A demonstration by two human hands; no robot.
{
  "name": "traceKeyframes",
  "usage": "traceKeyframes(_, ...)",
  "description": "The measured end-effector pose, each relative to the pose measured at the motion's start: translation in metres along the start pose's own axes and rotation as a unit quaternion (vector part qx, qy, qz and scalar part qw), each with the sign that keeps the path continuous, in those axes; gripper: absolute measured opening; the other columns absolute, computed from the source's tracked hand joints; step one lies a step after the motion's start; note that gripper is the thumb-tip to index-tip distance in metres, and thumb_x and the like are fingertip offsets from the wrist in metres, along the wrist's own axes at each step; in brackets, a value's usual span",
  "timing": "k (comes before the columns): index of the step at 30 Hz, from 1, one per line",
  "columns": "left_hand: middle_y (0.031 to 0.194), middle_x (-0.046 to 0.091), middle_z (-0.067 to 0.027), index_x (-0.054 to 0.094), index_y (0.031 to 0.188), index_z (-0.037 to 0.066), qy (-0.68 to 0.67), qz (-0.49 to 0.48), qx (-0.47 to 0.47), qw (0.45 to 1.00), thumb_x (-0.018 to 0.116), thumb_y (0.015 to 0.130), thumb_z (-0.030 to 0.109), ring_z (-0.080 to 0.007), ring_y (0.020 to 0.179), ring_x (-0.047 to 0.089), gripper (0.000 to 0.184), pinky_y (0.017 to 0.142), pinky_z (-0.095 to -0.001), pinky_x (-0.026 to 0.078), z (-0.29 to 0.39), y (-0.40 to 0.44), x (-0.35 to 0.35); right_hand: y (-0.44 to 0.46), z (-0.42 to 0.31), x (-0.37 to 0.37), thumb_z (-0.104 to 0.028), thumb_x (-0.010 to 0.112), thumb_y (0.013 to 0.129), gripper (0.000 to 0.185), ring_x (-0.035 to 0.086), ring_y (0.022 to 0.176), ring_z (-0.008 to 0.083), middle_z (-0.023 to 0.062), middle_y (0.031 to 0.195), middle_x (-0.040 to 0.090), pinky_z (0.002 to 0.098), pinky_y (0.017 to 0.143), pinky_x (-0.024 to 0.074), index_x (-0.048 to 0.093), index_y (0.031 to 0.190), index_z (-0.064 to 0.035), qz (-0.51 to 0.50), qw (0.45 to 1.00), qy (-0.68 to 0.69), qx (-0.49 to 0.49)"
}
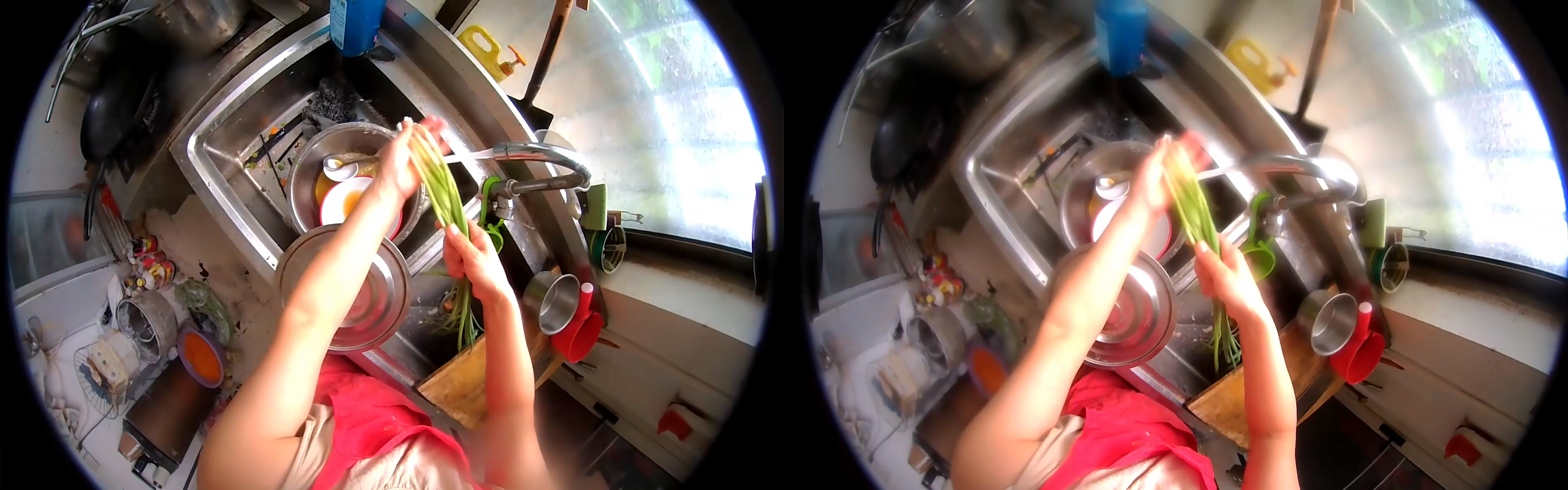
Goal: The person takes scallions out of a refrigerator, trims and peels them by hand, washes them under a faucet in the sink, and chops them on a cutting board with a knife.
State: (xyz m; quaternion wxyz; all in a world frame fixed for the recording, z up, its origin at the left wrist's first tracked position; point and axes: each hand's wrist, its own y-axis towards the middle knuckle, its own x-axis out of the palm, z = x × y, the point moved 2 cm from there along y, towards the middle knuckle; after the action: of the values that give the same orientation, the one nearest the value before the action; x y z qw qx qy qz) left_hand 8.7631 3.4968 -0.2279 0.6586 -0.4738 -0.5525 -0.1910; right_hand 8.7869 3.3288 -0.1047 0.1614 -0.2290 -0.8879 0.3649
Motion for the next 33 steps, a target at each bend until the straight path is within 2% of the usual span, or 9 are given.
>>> traceKeyframes(5, 0.087, 0.062, -0.0149, 0.052, 0.107, -0.001, 0.185, -0.001, 0.011, 0.983, 0.048, 0.096, 0.01, -0.0228, 0.081, 0.064, 0.016, 0.069, -0.0317, 0.054, -0.031, -0.033, 0.019, 0.021, -0.012, -0.002, -0.026, 0.05, 0.099, 0.018, 0.027, 0.049, 0.0035, -0.0076, 0.061, 0.032, 0.021, 0.043, 0.0208, 0.052, 0.094, -0.009, 0.023, 0.999, 0.001, 0.031)
traceKeyframes(8, 0.082, 0.06, -0.0126, 0.05, 0.093, 0.002, -0.035, -0.06, 0.027, 0.997, 0.042, 0.099, 0.013, -0.0194, 0.073, 0.061, 0.015, 0.066, -0.0282, 0.052, 0.014, 0.047, -0.048, 0.003, -0.012, 0.002, -0.028, 0.051, 0.099, 0.02, 0.026, 0.047, 0.0036, -0.0075, 0.06, 0.032, 0.0213, 0.042, 0.0198, 0.051, 0.093, -0.0091, 0.02, 0.998, -0.029, 0.049)
traceKeyframes(9, 0.091, 0.062, -0.0161, 0.051, 0.095, 0.002, -0.111, 0.089, 0.013, 0.99, 0.042, 0.1, 0.018, -0.0211, 0.078, 0.063, 0.019, 0.071, -0.031, 0.054, 0.012, 0.048, -0.042, -0.001, -0.01, 0.003, -0.028, 0.052, 0.099, 0.02, 0.025, 0.047, 0.0036, -0.0074, 0.06, 0.032, 0.0214, 0.042, 0.0197, 0.051, 0.093, -0.0091, 0.018, 0.998, -0.032, 0.054)
traceKeyframes(11, 0.102, 0.063, -0.0191, 0.052, 0.102, -0.001, -0.059, -0.051, -0.076, 0.994, 0.042, 0.099, 0.015, -0.0242, 0.086, 0.065, 0.018, 0.077, -0.0355, 0.056, -0.007, 0.003, -0.007, 0.002, -0.008, 0.002, -0.027, 0.052, 0.099, 0.02, 0.026, 0.046, 0.0039, -0.0073, 0.059, 0.033, 0.0215, 0.041, 0.0196, 0.051, 0.092, -0.0089, 0.028, 0.998, -0.008, 0.05)
traceKeyframes(15, 0.101, 0.064, -0.0178, 0.054, 0.109, -0.002, 0.183, 0.003, -0.032, 0.983, 0.051, 0.094, 0.009, -0.0271, 0.091, 0.065, 0.019, 0.079, -0.0375, 0.056, -0.042, -0.033, 0.005, 0.019, -0.006, -0.005, -0.028, 0.051, 0.099, 0.021, 0.026, 0.045, 0.004, -0.0067, 0.058, 0.034, 0.0216, 0.041, 0.0197, 0.051, 0.091, -0.0081, 0.048, 0.997, -0.004, 0.052)
traceKeyframes(18, 0.099, 0.064, -0.0182, 0.053, 0.103, -0.003, 0.037, 0.109, 0.04, 0.993, 0.048, 0.096, 0.009, -0.0259, 0.087, 0.065, 0.014, 0.078, -0.0381, 0.057, 0.0, 0.028, -0.029, -0.004, -0.022, 0.003, -0.028, 0.052, 0.098, 0.022, 0.027, 0.045, 0.0041, -0.0063, 0.058, 0.034, 0.0216, 0.041, 0.0197, 0.051, 0.09, -0.0077, 0.039, 0.997, -0.049, 0.055)
traceKeyframes(23, 0.103, 0.063, -0.0187, 0.052, 0.109, -0.001, -0.015, -0.04, -0.082, 0.996, 0.046, 0.099, 0.028, -0.0303, 0.095, 0.063, 0.031, 0.089, -0.0422, 0.053, -0.005, -0.011, -0.007, 0.001, -0.02, 0.004, -0.028, 0.051, 0.099, 0.023, 0.029, 0.045, 0.005, -0.0054, 0.057, 0.036, 0.0224, 0.041, 0.022, 0.053, 0.093, -0.0067, 0.056, 0.997, -0.043, 0.037)
traceKeyframes(29, 0.098, 0.066, -0.0206, 0.055, 0.102, -0.005, 0.143, 0.109, 0.044, 0.983, 0.049, 0.094, 0.006, -0.0301, 0.096, 0.065, 0.014, 0.084, -0.041, 0.055, 0.003, -0.002, -0.011, -0.004, -0.019, -0.005, -0.029, 0.051, 0.099, 0.023, 0.027, 0.046, 0.0041, -0.0058, 0.057, 0.034, 0.022, 0.041, 0.0206, 0.053, 0.094, -0.0069, 0.026, 0.998, -0.037, 0.052)
traceKeyframes(33, 0.1, 0.067, -0.0188, 0.058, 0.099, -0.003, 0.138, 0.073, 0.02, 0.988, 0.041, 0.102, 0.031, -0.0279, 0.094, 0.066, 0.038, 0.088, -0.0405, 0.053, 0.011, -0.004, -0.026, -0.012, -0.012, -0.008, -0.03, 0.051, 0.099, 0.023, 0.027, 0.046, 0.0039, -0.0055, 0.057, 0.035, 0.0213, 0.041, 0.0205, 0.054, 0.093, -0.0076, 0.006, 0.998, -0.025, 0.053)
